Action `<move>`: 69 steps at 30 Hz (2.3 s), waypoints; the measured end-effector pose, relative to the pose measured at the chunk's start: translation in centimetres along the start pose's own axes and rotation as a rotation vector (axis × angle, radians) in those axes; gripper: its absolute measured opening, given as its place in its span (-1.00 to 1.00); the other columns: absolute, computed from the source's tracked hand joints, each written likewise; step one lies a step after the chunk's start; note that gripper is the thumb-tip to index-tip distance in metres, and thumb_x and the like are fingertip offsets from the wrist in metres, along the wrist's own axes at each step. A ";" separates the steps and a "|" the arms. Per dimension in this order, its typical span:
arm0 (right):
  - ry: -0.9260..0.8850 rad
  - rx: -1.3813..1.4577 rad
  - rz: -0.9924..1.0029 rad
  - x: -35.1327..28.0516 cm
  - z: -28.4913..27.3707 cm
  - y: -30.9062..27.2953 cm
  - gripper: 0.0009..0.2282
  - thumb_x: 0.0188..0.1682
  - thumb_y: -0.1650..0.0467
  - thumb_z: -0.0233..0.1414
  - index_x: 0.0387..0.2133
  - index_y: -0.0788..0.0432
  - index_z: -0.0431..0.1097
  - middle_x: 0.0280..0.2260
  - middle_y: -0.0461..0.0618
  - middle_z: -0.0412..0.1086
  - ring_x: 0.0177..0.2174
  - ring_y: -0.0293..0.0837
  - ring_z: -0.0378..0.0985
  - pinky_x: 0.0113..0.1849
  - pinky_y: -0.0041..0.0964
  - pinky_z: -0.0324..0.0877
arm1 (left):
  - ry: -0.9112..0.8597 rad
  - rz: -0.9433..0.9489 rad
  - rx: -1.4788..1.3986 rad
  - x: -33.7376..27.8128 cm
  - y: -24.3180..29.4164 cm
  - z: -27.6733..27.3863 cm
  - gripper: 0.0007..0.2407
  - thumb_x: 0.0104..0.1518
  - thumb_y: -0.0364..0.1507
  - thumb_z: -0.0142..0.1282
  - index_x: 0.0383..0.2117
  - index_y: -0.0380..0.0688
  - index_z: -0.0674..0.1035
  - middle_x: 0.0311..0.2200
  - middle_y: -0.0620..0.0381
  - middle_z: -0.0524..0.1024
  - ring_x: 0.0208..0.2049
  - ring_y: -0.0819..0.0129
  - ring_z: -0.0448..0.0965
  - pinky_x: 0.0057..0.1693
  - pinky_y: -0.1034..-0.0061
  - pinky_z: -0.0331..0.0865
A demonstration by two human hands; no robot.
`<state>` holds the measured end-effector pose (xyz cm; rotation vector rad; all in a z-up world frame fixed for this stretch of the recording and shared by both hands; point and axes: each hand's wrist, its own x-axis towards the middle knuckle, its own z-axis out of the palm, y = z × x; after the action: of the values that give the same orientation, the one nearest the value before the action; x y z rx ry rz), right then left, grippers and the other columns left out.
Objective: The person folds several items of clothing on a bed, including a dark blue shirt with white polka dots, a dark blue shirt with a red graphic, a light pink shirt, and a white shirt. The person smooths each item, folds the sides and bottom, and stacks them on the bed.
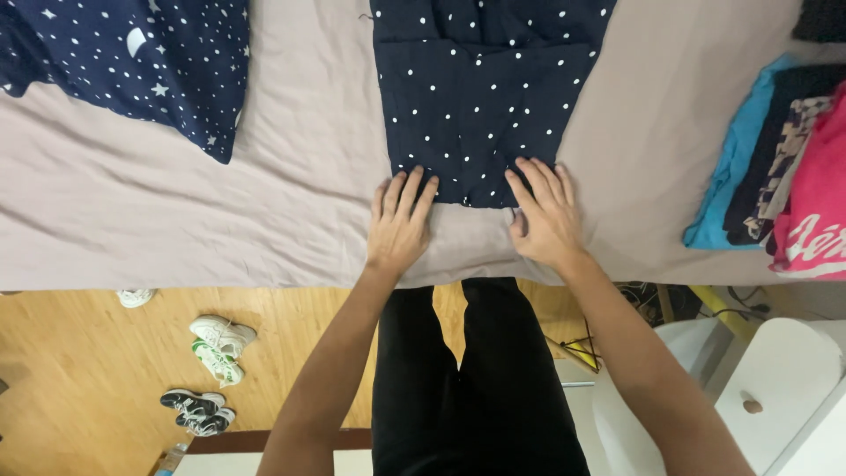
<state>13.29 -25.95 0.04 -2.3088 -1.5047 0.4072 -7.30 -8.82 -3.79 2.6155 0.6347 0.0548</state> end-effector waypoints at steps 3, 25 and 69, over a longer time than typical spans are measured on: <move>-0.113 -0.151 -0.026 -0.3 1.1 0.5 -0.38 -0.27 0.47 0.09 0.21 0.21 0.33 0.28 0.23 0.19 0.27 0.22 0.17 0.24 0.34 -0.10 | 0.089 0.049 0.066 0.5 -1.1 0.7 -0.49 0.10 -0.55 0.12 0.27 0.06 0.45 0.38 0.05 0.21 0.33 0.03 0.23 0.39 0.02 0.12; -0.561 0.504 0.221 -1.2 -9.5 1.3 -0.66 -0.21 0.53 0.03 -0.11 0.22 0.50 -0.19 0.13 0.54 -0.25 0.00 0.62 -0.14 -0.19 0.49 | -0.441 -0.178 -0.886 0.8 -0.5 -10.3 -0.71 0.06 -0.51 0.22 -0.05 0.00 0.65 0.00 0.14 0.65 0.01 0.24 0.71 0.15 0.45 0.55; 0.044 0.387 0.331 7.2 2.1 -6.6 -0.13 -0.35 0.66 -0.09 0.42 -0.04 0.17 0.30 0.41 0.12 0.30 0.31 0.11 0.27 0.11 0.06 | 0.250 -0.941 -1.765 -2.0 0.6 -4.1 -0.41 0.25 -0.16 -0.04 0.40 0.02 0.09 0.16 0.16 0.37 0.09 0.24 0.48 0.18 0.29 0.35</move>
<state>9.78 -16.62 0.72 -2.2273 -0.9202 0.6645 -9.39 -8.54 0.28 0.5298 1.0825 0.4118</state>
